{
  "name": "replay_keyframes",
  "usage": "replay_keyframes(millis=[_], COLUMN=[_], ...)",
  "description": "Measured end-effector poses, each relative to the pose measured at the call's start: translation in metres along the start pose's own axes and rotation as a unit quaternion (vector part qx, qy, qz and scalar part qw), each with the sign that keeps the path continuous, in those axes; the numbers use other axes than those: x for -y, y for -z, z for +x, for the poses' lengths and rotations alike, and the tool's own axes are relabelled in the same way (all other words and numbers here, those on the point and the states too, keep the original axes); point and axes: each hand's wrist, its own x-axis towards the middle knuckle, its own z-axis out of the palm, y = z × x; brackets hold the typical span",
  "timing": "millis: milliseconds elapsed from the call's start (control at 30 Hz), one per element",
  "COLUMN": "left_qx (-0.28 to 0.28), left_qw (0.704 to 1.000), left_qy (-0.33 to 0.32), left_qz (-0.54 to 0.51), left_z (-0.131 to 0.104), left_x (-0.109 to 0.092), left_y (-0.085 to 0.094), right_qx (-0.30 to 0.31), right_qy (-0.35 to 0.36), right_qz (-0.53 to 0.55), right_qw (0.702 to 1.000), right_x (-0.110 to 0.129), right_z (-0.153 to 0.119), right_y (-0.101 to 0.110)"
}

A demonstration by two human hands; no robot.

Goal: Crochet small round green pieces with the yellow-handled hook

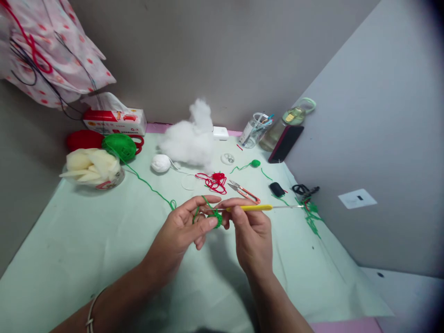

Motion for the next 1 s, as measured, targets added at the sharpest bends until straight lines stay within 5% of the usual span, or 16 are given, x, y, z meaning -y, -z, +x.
replay_keyframes(millis=[267, 500, 667, 767, 867, 1000], left_qx=[-0.022, -0.056, -0.120, -0.086, -0.035, -0.037], left_qw=[0.999, 0.995, 0.986, 0.996, 0.989, 0.984], left_qy=[-0.022, -0.041, -0.054, -0.010, 0.065, 0.061], left_qz=[0.018, 0.072, 0.098, 0.000, -0.124, -0.165], left_z=[-0.001, -0.005, -0.006, -0.004, -0.003, -0.002], left_x=[-0.001, -0.005, -0.004, -0.004, -0.009, -0.017], left_y=[0.005, 0.006, -0.003, -0.006, -0.004, -0.001], right_qx=[-0.011, 0.011, 0.052, 0.034, -0.002, -0.036], right_qy=[-0.010, 0.097, 0.306, 0.344, 0.319, 0.149], right_qz=[0.063, -0.110, -0.345, -0.425, -0.337, -0.074], right_qw=[0.998, 0.989, 0.886, 0.837, 0.886, 0.985], right_x=[0.005, 0.010, 0.004, -0.001, 0.002, 0.007], right_z=[0.004, -0.003, -0.013, -0.014, -0.011, -0.005], right_y=[0.001, 0.002, -0.001, -0.003, -0.002, 0.000])
